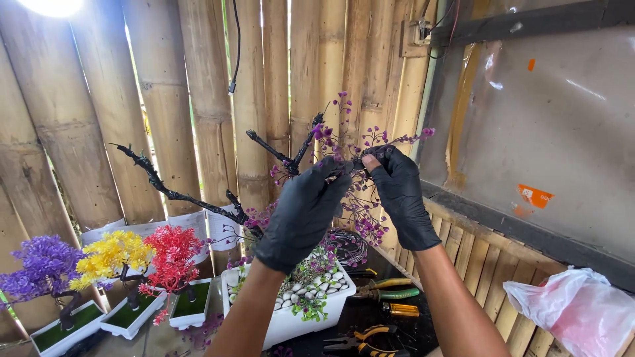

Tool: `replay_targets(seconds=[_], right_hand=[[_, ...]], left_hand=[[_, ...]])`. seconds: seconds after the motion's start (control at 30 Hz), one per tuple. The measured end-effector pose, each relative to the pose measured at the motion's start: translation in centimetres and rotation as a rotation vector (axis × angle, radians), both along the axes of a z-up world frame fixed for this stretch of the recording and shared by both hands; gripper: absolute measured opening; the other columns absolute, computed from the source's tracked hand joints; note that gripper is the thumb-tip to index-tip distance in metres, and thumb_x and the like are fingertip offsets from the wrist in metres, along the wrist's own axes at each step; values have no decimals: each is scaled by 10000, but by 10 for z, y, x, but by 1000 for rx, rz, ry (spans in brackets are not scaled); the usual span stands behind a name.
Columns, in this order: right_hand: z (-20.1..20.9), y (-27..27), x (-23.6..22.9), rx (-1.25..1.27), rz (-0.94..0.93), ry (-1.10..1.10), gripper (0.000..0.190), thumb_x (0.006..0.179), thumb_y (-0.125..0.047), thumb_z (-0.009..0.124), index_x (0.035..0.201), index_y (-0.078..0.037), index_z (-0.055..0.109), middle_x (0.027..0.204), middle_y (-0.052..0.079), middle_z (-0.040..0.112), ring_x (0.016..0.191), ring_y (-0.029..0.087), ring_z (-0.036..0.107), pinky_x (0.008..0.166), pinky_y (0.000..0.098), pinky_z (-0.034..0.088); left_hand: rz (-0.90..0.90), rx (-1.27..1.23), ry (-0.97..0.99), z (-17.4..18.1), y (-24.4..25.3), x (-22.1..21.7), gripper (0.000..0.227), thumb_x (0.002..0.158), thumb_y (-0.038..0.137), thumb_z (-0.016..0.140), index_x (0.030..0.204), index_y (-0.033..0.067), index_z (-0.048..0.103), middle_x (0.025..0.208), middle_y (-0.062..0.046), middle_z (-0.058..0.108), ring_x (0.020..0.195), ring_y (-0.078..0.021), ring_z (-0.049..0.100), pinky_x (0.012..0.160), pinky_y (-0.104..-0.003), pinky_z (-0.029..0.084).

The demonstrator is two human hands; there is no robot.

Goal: The person arranges purple artificial foliage onto a black branch structure inside a white planter. They repeatedly pick up bunches of the purple leaves from a table and attach them to the branches by hand, shaping the arrangement.

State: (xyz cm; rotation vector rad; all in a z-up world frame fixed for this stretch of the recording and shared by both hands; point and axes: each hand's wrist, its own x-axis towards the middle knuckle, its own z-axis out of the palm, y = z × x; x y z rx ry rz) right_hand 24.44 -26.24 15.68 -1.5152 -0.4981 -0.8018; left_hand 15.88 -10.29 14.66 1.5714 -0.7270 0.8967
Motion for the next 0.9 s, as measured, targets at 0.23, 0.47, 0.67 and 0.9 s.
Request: replay_targets(seconds=[0.23, 0.47, 0.67, 0.9], right_hand=[[0, -4, 2, -106, -23, -129, 250, 1010, -217, 718, 929, 13, 773, 858, 225, 765, 921, 300, 724, 850, 387, 563], [-11, -9, 33, -140, -42, -76, 220, 978, -348, 778, 895, -146, 750, 788, 48, 778, 778, 172, 749, 767, 308, 578], [-7, -9, 12, -72, 139, 3, 342, 1112, -204, 517, 1121, 92, 688, 1054, 106, 769, 1126, 210, 657, 1058, 313, 494], [-30, -3, 57, -75, -46, -196, 175, 998, -251, 764, 895, -111, 741, 845, 120, 784, 830, 234, 751, 781, 341, 587]], left_hand=[[308, 1, -160, -22, -32, 73, 429, 1001, 277, 701, 1358, 54, 618, 960, -348, 702, 872, -555, 664, 721, -613, 597], [360, 108, -49, -19, -14, 80, 299, 1052, 284, 581, 1294, 111, 618, 1049, -277, 735, 918, -551, 673, 700, -655, 606], [312, 63, 1, -12, -19, 64, 277, 1028, 248, 627, 1248, 79, 640, 1098, -276, 735, 968, -529, 691, 766, -658, 620], [252, 104, -21, -21, -12, 72, 337, 1054, 288, 579, 1312, 78, 628, 1002, -298, 739, 884, -575, 672, 700, -676, 600]])
